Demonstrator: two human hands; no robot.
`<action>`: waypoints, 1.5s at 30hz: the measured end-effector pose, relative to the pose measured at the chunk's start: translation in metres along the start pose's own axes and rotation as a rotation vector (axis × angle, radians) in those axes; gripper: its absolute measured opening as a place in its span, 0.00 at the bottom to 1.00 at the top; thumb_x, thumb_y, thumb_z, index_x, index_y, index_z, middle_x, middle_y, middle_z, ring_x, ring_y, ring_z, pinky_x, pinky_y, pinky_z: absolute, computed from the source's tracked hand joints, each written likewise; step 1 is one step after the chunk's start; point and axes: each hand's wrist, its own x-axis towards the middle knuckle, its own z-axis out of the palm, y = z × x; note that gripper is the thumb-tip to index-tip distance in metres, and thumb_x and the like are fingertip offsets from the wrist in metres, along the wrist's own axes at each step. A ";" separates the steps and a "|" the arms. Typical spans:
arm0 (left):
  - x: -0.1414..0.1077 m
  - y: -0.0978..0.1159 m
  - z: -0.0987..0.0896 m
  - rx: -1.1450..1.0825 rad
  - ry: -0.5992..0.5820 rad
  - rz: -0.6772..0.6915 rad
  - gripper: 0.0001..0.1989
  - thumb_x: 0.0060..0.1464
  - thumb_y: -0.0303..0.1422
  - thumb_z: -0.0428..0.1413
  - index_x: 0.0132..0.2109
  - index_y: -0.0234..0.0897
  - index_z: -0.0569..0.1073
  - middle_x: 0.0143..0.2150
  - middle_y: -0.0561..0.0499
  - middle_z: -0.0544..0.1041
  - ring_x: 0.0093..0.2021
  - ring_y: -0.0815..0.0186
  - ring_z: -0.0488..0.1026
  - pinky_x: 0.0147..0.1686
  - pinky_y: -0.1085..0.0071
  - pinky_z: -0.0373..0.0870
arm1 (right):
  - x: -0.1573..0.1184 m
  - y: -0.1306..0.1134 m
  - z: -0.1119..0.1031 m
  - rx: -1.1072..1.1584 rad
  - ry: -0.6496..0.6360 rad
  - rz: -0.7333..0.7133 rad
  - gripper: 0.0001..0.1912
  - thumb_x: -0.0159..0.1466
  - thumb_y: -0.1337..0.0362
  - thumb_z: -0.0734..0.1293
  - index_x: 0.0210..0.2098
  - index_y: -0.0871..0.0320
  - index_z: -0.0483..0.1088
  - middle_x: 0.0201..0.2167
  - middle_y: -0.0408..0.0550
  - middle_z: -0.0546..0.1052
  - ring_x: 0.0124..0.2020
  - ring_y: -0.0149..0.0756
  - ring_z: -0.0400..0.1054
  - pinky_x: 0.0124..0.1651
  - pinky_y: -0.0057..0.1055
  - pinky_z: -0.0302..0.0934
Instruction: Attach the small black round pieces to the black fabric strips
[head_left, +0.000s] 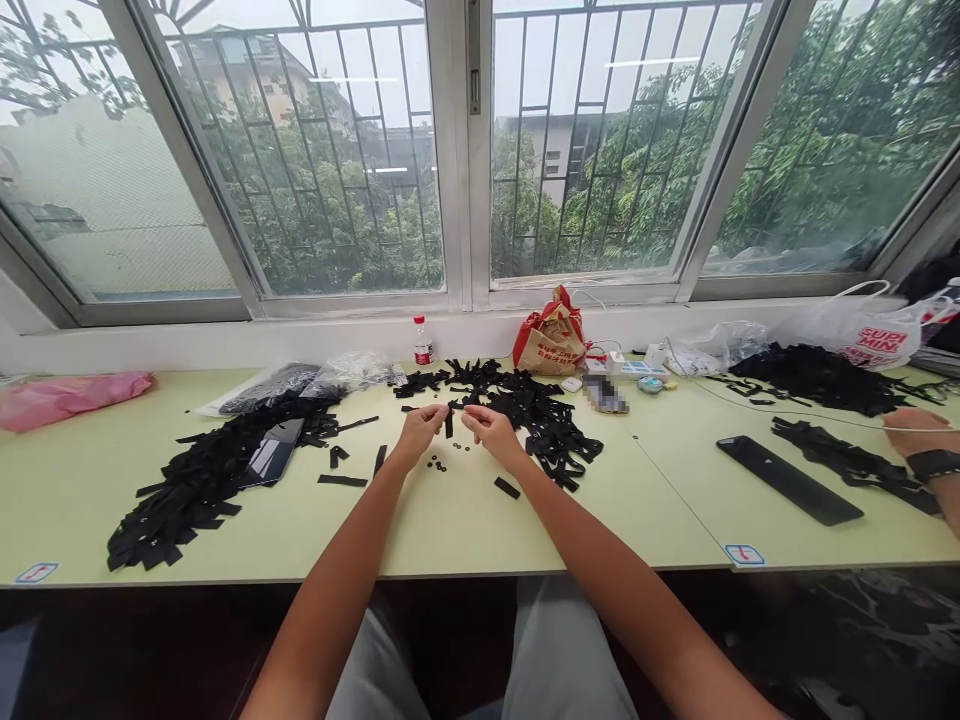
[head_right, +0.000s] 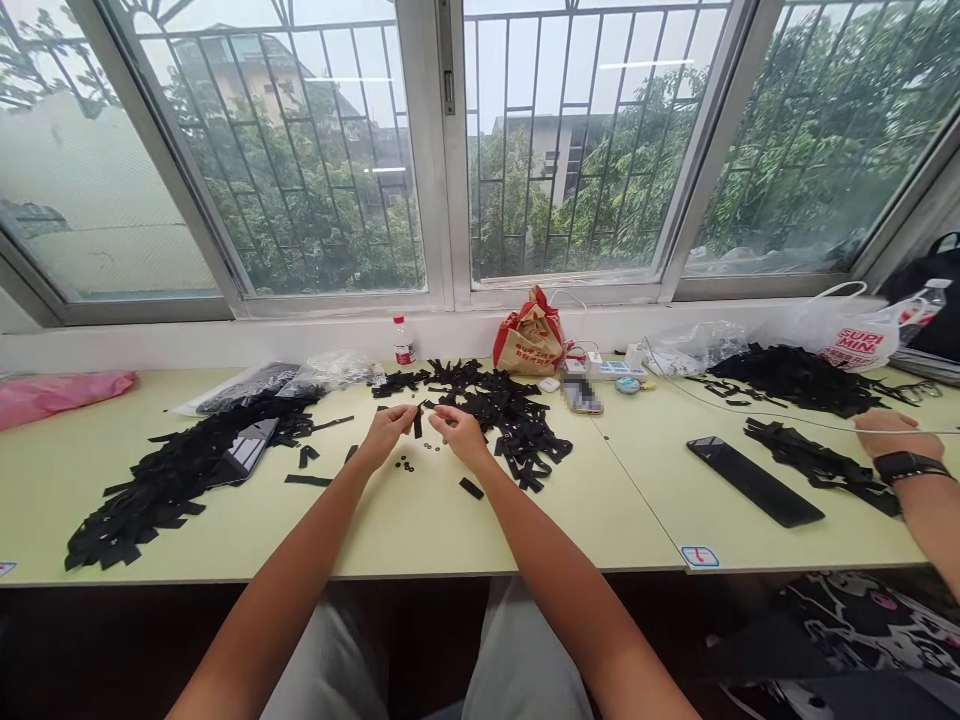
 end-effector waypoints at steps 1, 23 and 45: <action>-0.001 0.002 0.002 -0.036 -0.038 0.005 0.23 0.54 0.54 0.56 0.36 0.36 0.78 0.24 0.54 0.67 0.27 0.68 0.62 0.32 0.70 0.62 | -0.001 0.000 0.001 0.016 -0.038 0.003 0.28 0.56 0.47 0.70 0.49 0.60 0.77 0.36 0.50 0.78 0.25 0.29 0.62 0.29 0.29 0.59; -0.014 0.000 -0.007 0.456 -0.260 0.133 0.12 0.50 0.33 0.53 0.37 0.38 0.80 0.36 0.47 0.78 0.32 0.64 0.71 0.33 0.69 0.64 | 0.003 0.002 -0.004 0.152 0.067 0.165 0.17 0.55 0.49 0.69 0.29 0.58 0.70 0.15 0.37 0.60 0.18 0.26 0.47 0.22 0.28 0.41; -0.007 -0.011 -0.031 0.494 -0.439 -0.010 0.16 0.45 0.48 0.63 0.30 0.38 0.80 0.28 0.50 0.78 0.26 0.66 0.69 0.26 0.71 0.59 | 0.004 0.009 -0.002 0.112 0.036 0.168 0.14 0.56 0.52 0.68 0.28 0.58 0.70 0.14 0.37 0.62 0.17 0.26 0.50 0.22 0.28 0.42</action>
